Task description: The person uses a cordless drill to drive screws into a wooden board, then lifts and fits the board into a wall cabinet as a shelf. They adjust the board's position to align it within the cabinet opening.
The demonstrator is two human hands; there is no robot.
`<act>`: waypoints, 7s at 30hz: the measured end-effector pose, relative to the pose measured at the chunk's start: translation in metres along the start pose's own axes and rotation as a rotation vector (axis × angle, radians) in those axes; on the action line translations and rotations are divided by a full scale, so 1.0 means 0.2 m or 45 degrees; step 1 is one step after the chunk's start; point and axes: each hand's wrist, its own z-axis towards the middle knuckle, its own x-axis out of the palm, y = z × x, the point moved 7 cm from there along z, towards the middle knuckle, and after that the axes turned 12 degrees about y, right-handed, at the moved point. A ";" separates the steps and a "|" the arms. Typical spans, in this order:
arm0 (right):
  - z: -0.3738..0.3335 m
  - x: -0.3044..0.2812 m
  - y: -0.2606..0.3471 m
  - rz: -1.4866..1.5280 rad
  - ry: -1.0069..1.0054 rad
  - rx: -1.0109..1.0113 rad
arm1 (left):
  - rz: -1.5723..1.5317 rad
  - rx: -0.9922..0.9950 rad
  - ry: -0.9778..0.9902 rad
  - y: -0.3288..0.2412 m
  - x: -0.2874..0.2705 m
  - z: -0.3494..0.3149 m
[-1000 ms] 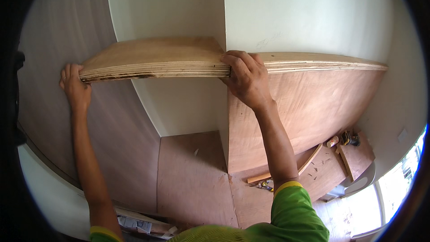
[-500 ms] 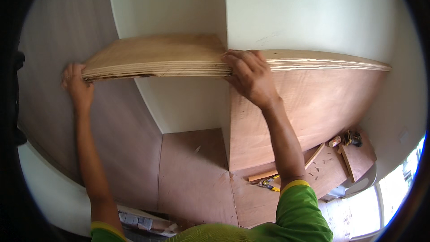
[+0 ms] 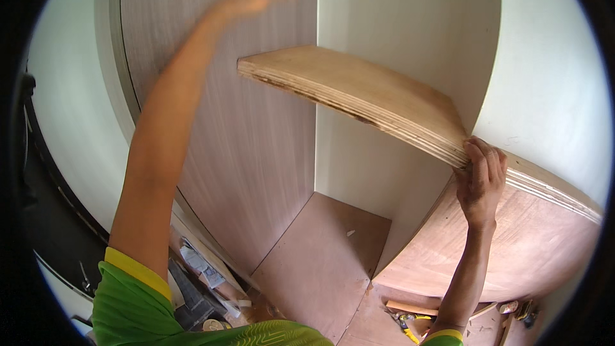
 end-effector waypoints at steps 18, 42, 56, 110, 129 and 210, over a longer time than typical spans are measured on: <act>0.01 0.00 0.03 -0.012 -0.068 0.002 | 0.209 -0.158 0.658 0.24 0.60 0.07; 0.08 0.00 0.11 -0.131 0.090 0.045 | -2.719 0.028 -0.078 -0.11 1.06 -0.70; -0.07 0.26 0.21 -0.278 0.269 0.009 | -2.580 -0.529 -0.647 -0.09 1.21 -0.40; 0.22 0.45 0.90 1.790 0.682 0.002 | -1.197 0.018 -1.069 -0.65 0.42 -1.35; 0.12 0.00 0.47 0.579 0.157 0.048 | -1.552 0.088 -1.254 -0.77 0.31 -1.05; 0.21 0.39 0.41 -0.250 0.594 -0.003 | 0.751 0.533 -0.670 -0.58 1.64 -0.03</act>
